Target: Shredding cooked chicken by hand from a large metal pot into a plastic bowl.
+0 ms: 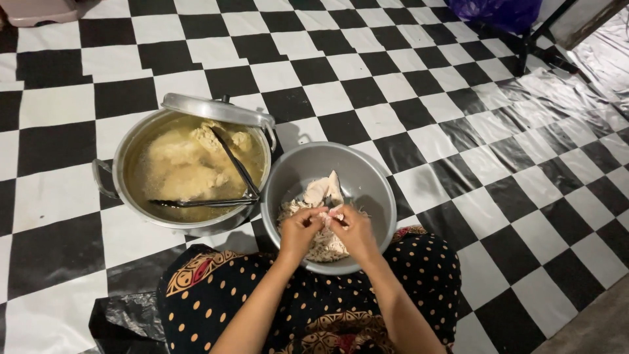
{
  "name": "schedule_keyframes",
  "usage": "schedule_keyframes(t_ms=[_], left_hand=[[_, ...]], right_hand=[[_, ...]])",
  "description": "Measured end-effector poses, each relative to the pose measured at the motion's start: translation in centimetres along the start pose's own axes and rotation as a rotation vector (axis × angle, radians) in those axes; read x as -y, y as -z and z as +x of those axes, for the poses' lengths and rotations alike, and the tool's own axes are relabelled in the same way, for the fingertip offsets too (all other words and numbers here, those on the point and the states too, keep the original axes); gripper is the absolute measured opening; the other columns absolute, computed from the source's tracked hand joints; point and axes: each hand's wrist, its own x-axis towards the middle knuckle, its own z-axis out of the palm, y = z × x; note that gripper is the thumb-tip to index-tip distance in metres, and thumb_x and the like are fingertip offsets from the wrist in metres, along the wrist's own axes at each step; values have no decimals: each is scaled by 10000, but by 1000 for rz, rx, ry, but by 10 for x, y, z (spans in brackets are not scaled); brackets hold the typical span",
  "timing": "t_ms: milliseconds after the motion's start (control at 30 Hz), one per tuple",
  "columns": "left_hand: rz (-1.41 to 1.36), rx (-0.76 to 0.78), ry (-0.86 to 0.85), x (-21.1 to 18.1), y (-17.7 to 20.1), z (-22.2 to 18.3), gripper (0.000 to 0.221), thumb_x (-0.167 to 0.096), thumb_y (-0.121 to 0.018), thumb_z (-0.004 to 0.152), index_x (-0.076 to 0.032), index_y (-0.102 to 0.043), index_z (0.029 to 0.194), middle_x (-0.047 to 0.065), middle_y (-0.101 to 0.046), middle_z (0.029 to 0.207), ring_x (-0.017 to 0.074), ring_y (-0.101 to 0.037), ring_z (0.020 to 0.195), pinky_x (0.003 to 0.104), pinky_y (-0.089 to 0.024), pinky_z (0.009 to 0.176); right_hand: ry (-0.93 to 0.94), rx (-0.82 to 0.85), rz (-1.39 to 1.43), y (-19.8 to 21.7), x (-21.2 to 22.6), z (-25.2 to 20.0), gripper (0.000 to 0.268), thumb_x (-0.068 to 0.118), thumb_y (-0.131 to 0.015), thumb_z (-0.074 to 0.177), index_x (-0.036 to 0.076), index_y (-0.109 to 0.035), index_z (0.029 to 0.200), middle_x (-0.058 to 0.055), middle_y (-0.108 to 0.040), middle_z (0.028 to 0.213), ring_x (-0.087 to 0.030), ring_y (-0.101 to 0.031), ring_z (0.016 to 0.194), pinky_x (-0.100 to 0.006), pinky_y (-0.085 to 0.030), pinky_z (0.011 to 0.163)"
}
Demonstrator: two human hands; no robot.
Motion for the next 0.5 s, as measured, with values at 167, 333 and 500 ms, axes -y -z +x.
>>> schedule_keyframes(t_ms=[167,333,500], left_hand=[[145,3,-48,18,-3,4,207,-65,-747,800,-109,-833,983,129,-731,789,202,-667,753,344,-572,632],[-32,28,47,27,2,16,340,-48,-791,743,-112,-816,1077,115,-762,827,138,-630,771,328,-575,713],[-21,60,96,36,1,18,262,-63,-810,737,-103,-812,997,96,-753,776,126,-647,752,305,-574,688]], right_hand=[[-22,8,-129,-15,-12,9,149,153,-694,851,188,-710,995,-171,-749,833,-349,-747,827,-446,-596,680],[-56,-32,5,-3,-17,14,187,113,-622,866,156,-746,999,-176,-728,762,-251,-675,697,-389,-560,661],[23,9,1,3,-2,3,166,124,-758,802,104,-758,967,-190,-741,803,-295,-717,758,-401,-576,656]])
